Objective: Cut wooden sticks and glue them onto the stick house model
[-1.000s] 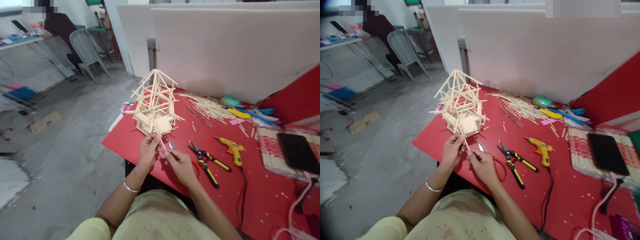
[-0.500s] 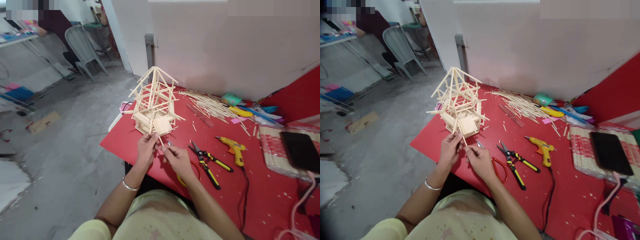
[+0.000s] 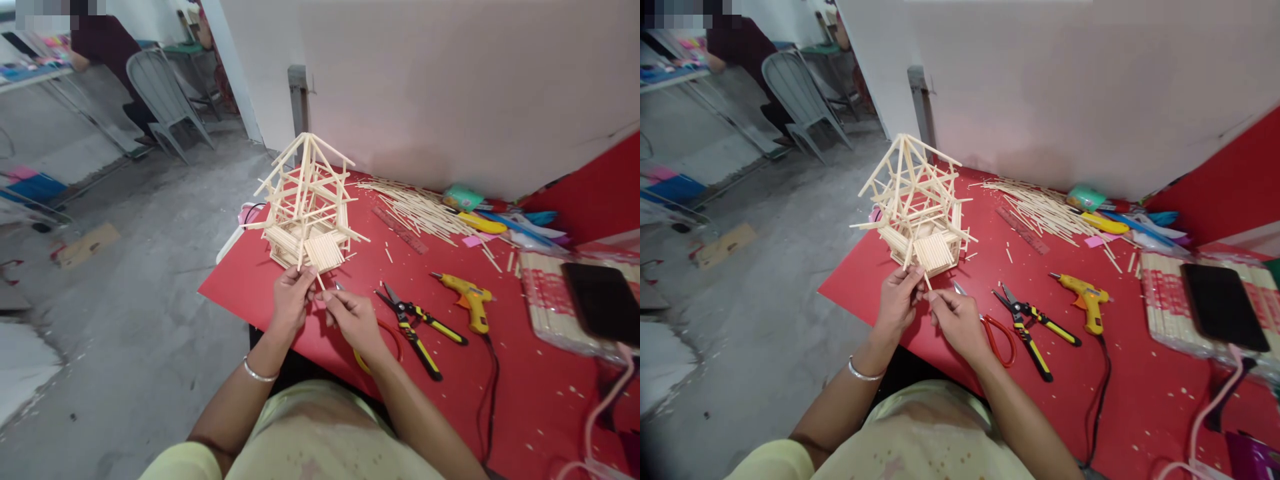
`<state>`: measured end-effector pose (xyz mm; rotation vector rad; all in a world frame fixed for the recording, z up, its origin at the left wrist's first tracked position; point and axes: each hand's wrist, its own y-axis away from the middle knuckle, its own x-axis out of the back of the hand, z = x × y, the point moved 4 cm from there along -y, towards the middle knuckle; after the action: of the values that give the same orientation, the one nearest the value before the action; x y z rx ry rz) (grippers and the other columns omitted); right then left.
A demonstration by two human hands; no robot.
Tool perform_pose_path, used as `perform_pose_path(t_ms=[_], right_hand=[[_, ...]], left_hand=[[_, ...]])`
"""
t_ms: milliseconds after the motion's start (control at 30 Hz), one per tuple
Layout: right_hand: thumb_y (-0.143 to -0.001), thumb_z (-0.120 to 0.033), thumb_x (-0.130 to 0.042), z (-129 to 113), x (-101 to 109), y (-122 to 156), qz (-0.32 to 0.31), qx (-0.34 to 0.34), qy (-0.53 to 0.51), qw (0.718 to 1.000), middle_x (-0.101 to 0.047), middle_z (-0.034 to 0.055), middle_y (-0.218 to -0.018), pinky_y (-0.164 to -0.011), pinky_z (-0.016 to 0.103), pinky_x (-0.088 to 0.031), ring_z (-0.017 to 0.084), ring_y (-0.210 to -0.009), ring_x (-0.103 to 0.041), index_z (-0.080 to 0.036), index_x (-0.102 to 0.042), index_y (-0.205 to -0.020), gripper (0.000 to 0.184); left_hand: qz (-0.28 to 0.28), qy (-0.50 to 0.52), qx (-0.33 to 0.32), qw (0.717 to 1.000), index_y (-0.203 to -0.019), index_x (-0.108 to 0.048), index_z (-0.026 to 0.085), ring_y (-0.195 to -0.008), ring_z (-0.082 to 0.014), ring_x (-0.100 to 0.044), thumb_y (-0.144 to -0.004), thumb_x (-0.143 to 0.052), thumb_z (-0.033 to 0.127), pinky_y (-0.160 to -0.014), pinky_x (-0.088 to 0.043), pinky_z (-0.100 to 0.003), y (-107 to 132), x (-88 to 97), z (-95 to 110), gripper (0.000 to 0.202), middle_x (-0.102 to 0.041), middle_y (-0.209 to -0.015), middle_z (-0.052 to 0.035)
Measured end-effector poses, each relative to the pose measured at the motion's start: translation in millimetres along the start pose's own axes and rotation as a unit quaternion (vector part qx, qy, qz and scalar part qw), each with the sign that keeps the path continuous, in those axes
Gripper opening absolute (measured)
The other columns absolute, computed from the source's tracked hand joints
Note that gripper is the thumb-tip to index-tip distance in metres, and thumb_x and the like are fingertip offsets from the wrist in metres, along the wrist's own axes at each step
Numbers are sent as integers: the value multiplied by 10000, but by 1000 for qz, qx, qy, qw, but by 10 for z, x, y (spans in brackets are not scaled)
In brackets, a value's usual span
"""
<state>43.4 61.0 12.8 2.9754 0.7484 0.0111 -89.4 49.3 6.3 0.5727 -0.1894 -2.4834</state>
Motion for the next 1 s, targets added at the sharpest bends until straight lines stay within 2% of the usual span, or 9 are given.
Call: perform_pose_path(t_ms=[167,367,733,1000], right_hand=[[-921,-395,-552,13,-5,-7,-14,-3,-2,1000,-517,-55,-513,-480,184,-385,66,-459,-458,-165,-721,-858,293],[-922,-391,-553,53,-3,-6,-10,-9,-5,1000,-501,-61,-500,-473,182,-363,59,-448,-446,-164,-696,-780,304],[-913,-430,-553,45,0,-20,-11,-15,1,1000,-496,-59,-512,-470,194,-365,71,-453,-445,-163,-721,-886,318],[-921,-437,-543,50,-6,-18,-20,-10,3,1000,-480,-56,-517,-489,202,-357,74,-471,-428,-166,-720,-855,330]], left_hand=[[-7,-8,13,1000,-664,-573,149,-377,-33,-430,-654,-824,383,-383,-314,-154,18,14,-32,343,-524,-488,58],[-8,-11,26,1000,-672,-622,137,-365,-35,-414,-628,-829,364,-378,-302,-158,45,6,-45,310,-508,-453,57],[-11,9,36,999,-694,-641,134,-353,-34,-395,-666,-800,333,-351,-295,-147,66,3,-22,257,-488,-450,58],[-11,21,43,999,-696,-638,137,-362,-38,-427,-652,-813,320,-356,-311,-141,76,6,-50,257,-500,-450,56]])
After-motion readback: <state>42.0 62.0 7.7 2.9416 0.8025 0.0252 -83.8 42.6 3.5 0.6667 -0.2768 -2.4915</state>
